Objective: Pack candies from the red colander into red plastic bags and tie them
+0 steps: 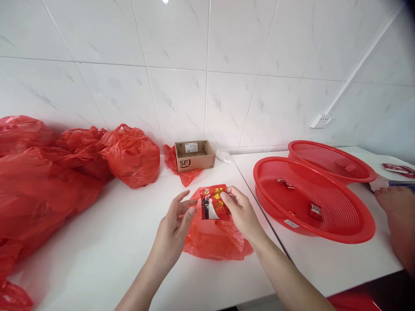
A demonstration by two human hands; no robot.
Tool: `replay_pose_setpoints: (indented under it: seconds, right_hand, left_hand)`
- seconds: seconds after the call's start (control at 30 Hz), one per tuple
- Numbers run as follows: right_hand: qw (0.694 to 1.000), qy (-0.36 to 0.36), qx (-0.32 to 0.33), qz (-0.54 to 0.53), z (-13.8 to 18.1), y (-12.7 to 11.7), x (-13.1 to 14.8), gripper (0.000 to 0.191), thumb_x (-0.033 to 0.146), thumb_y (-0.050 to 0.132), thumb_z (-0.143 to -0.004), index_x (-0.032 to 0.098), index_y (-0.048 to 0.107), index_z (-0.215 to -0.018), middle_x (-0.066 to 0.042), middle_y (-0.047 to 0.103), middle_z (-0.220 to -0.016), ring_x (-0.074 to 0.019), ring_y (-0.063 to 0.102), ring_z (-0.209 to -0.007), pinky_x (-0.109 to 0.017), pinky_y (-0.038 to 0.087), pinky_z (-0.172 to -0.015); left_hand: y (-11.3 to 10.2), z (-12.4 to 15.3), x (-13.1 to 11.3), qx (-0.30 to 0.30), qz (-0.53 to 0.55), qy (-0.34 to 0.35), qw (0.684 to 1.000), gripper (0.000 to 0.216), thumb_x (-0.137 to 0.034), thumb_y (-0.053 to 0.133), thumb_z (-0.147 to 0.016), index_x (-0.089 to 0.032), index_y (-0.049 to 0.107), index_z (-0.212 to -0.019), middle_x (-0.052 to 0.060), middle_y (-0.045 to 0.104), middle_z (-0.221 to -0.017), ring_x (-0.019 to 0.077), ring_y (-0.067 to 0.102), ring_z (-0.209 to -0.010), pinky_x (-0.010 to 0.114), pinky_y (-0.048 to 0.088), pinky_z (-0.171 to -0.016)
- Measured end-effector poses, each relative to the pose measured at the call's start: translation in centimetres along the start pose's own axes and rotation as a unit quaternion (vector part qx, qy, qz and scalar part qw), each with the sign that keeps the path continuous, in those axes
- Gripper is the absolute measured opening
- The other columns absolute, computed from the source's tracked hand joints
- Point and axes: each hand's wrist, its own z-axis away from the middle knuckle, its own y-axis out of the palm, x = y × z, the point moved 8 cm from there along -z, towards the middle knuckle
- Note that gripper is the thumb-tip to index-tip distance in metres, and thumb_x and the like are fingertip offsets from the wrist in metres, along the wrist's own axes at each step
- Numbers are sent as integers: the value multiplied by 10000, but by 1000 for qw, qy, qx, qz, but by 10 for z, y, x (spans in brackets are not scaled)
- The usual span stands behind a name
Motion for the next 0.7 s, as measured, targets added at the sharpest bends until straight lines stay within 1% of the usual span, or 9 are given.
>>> replay_pose_setpoints:
  seconds: [0.1, 0.17, 0.2, 0.3, 0.4, 0.47, 0.57, 0.63, 0.7]
  right_hand:
    - [980, -29, 1, 195, 3, 3, -1, 217, 420, 399, -967, 247, 435, -842, 48, 449, -609, -135, 420, -512, -259, 306, -491]
    - [959, -22, 33, 279, 6, 12, -7, 186, 364, 350, -974, 253, 415, -839, 57, 394, -554, -140, 383, -458, -259, 235, -448]
    - [952, -13, 51, 302, 7, 17, -11, 183, 344, 345, -970, 253, 414, -828, 57, 387, -543, -141, 380, -443, -256, 218, -432]
    - [948, 15, 90, 306, 8, 27, -27, 148, 320, 383, -953, 246, 467, -856, 49, 437, -560, -140, 431, -447, -238, 241, -410]
    - [953, 35, 98, 284, 4, 24, -41, 227, 305, 442, -943, 245, 516, -1149, 34, 524, -608, -141, 502, -485, -233, 294, -438]
    - [954, 41, 85, 286, 3, 16, -41, 372, 306, 458, -946, 245, 467, -1313, -2, 600, -679, -155, 563, -549, -245, 341, -479]
    - [963, 8, 88, 256, 13, 13, -17, 324, 337, 399, -981, 269, 540, -1264, -67, 695, -910, -193, 660, -764, -293, 465, -623]
    - [973, -55, 85, 208, 30, 17, 14, 283, 342, 378, -990, 274, 601, -1151, -66, 705, -1025, -201, 673, -898, -328, 510, -751]
    - [970, -131, 86, 185, 53, 26, 44, 242, 341, 417, -975, 286, 629, -1078, -43, 714, -1021, -203, 670, -933, -346, 523, -812]
  left_hand:
    - [-13, 4, 2, -83, -244, 76, 963, 395, -458, 532, -893, -316, 561, -1261, 101, 444, -1449, 348, 453, -1264, 547, 428, -969]
    - [-7, 3, 14, -62, -337, 71, 937, 357, -397, 550, -876, -322, 611, -1219, 108, 386, -1490, 385, 460, -1241, 569, 438, -911]
    - [-4, 2, 23, -37, -350, 55, 935, 345, -358, 531, -880, -321, 622, -1210, 115, 424, -1456, 371, 518, -1175, 542, 463, -867]
    - [2, 2, 39, 25, -319, 13, 947, 378, -253, 413, -903, -298, 621, -1216, 94, 608, -1204, 226, 651, -800, 385, 515, -708]
    - [-3, 6, 41, 29, -298, 2, 954, 440, -204, 349, -898, -291, 584, -1260, 59, 644, -1091, 153, 606, -614, 321, 508, -623]
    - [-10, 10, 38, 19, -291, -1, 957, 437, -209, 374, -888, -315, 583, -1256, 61, 603, -1212, 164, 625, -689, 325, 515, -639]
    - [-21, 18, 25, -17, -268, 21, 963, 364, -291, 452, -893, -357, 619, -1209, 52, 465, -1403, 224, 621, -946, 327, 527, -649]
    - [-27, 27, 10, -46, -243, 47, 968, 330, -355, 494, -896, -362, 631, -1196, 60, 460, -1385, 246, 590, -1017, 306, 520, -608]
    - [-21, 39, -7, -23, -196, 76, 978, 300, -379, 561, -876, -348, 653, -1160, 69, 542, -1262, 233, 601, -951, 299, 519, -608]
